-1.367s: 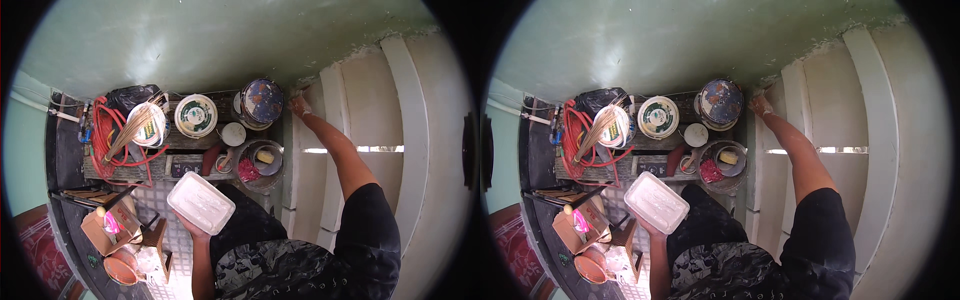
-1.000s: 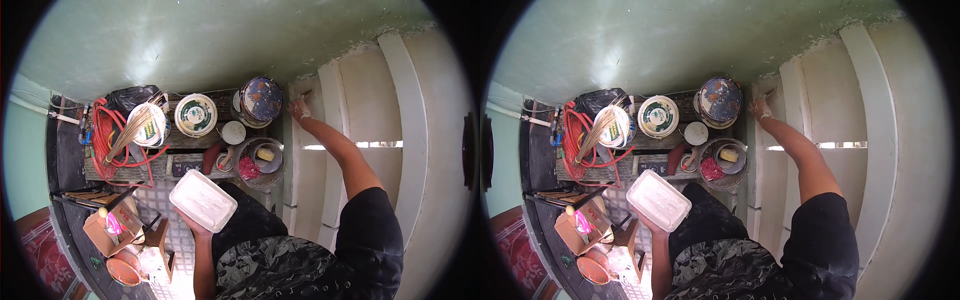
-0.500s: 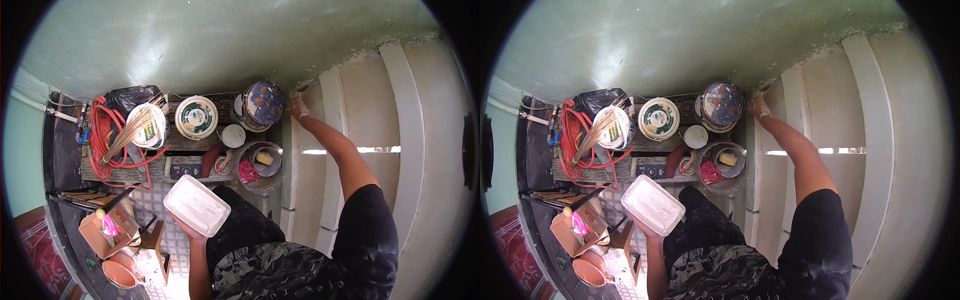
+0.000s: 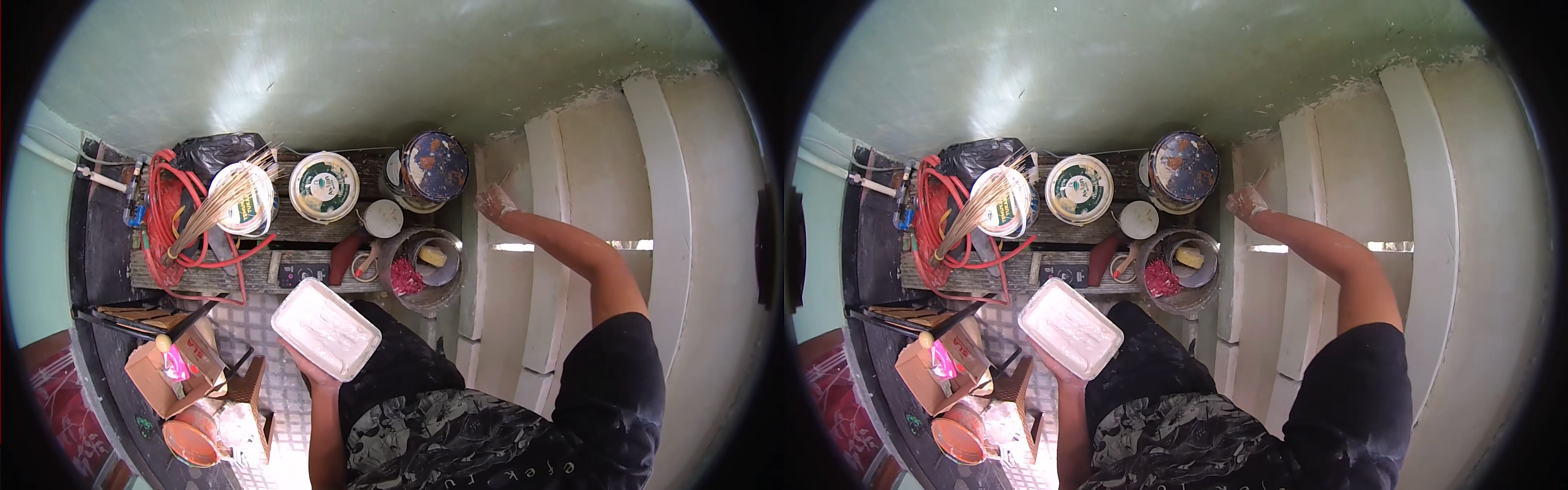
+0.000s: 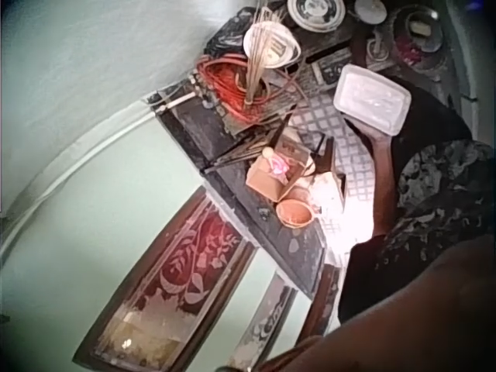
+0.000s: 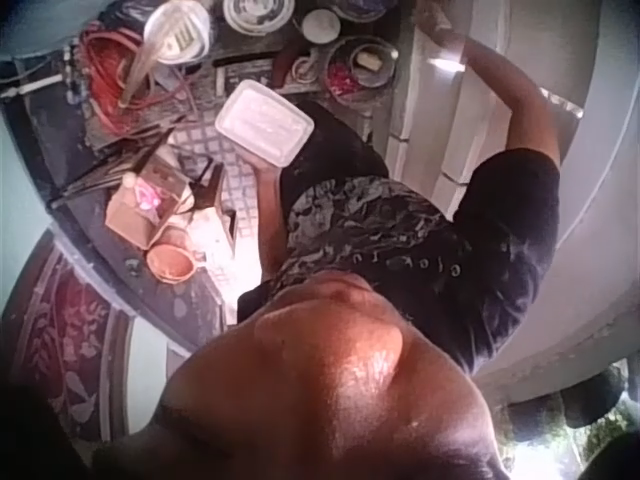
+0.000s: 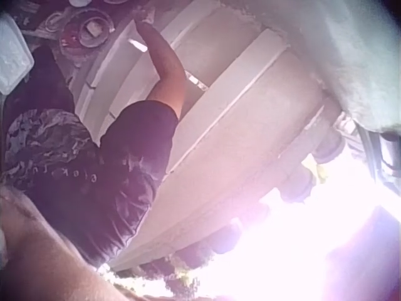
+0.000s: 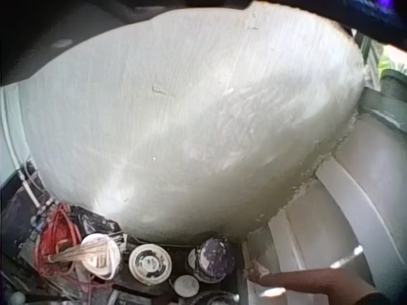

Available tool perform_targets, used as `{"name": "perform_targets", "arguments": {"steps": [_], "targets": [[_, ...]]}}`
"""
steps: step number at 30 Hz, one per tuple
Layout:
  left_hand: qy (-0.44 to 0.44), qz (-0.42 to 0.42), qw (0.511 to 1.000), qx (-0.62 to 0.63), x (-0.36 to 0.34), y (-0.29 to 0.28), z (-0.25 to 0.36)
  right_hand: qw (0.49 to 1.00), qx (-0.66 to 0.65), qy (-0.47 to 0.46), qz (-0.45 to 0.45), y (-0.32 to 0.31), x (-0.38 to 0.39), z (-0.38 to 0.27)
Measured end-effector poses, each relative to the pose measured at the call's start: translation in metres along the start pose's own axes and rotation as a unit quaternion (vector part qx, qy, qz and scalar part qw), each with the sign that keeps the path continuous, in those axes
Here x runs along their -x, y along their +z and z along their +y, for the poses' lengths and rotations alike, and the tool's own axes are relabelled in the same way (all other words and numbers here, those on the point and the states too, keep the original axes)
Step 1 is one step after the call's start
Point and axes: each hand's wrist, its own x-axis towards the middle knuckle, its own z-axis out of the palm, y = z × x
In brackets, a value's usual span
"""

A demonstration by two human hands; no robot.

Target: The person is using a scraper to apply plaster or putty to the corners and gaps in a wall.

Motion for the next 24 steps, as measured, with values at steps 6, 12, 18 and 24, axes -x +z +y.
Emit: {"name": "perform_targets", "arguments": {"steps": [6,12,18,24], "targets": [[0.009,0.010,1.000,0.011,-0.006,-0.007,-0.001,0.992,0.059,-0.013,0.111,0.014,0.003,0.087],[0.019,0.008,1.000,-0.002,-0.005,-0.013,-0.009,0.983,-0.125,-0.104,0.088,-0.015,-0.016,0.149],[0.011,0.035,0.999,0.030,-0.005,-0.012,-0.017,0.979,-0.190,-0.068,0.023,0.006,-0.049,0.156],[0.014,0.033,0.999,0.029,-0.006,-0.011,-0.028,0.950,-0.188,-0.196,0.153,0.015,-0.058,0.153]]}}
